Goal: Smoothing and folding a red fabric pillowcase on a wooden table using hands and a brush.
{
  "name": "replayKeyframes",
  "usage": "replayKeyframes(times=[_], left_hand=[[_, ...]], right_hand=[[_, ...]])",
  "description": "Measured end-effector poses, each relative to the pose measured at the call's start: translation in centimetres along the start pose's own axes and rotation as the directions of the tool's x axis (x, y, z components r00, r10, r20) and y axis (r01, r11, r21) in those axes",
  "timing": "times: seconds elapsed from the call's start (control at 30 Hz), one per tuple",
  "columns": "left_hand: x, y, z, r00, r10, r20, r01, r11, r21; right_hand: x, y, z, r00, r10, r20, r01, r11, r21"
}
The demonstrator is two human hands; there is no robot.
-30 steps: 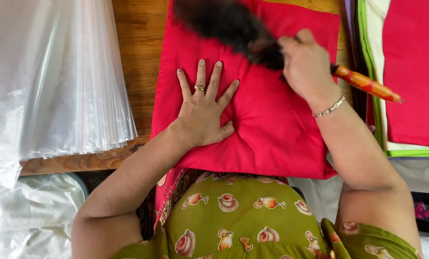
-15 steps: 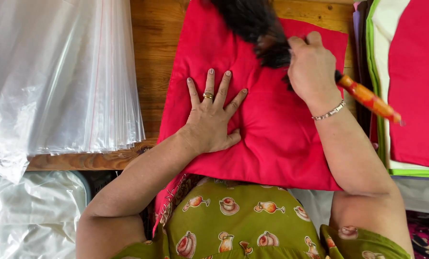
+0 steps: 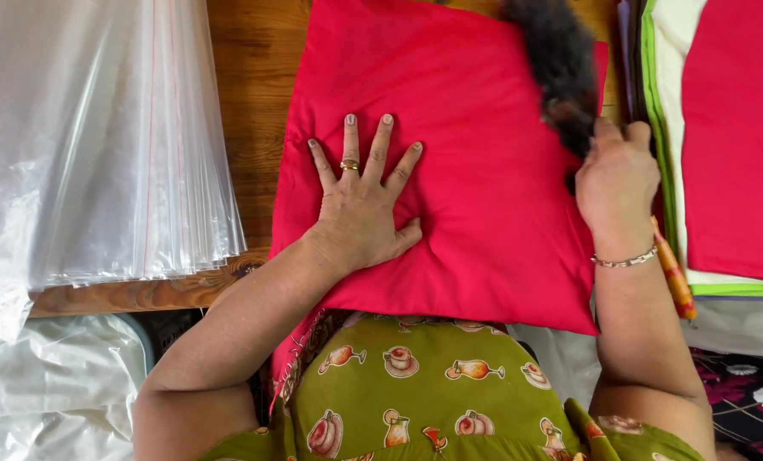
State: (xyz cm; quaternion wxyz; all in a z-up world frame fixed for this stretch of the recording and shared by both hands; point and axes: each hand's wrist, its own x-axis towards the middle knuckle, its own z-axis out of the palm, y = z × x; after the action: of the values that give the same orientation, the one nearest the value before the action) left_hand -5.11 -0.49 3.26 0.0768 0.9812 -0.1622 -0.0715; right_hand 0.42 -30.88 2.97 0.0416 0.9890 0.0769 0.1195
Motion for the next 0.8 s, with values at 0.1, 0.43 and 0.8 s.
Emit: replayKeyframes(times=[0.1, 0.43, 0.8], left_hand=[[0.3, 0.2, 0.1, 0.999, 0.004, -0.031, -0.003, 0.999, 0.041], [-0.2, -0.1, -1.0, 0.997, -0.053, 0.048, 0.054, 0.998, -0.03], [-0.2, -0.5, 1.1, 0.986, -0.034, -0.166, 0.027, 0.999, -0.04]], right_hand=[[-1.4, -0.5, -2.1, 0.988, 0.092, -0.121, -0.083, 0.994, 0.078], [-2.9, -1.6, -0.5, 0.988, -0.135, 0.081, 0.124, 0.984, 0.13], [-6.3, -6.1, -6.6, 0.977, -0.206, -0.057, 0.212, 0.905, 0.368]])
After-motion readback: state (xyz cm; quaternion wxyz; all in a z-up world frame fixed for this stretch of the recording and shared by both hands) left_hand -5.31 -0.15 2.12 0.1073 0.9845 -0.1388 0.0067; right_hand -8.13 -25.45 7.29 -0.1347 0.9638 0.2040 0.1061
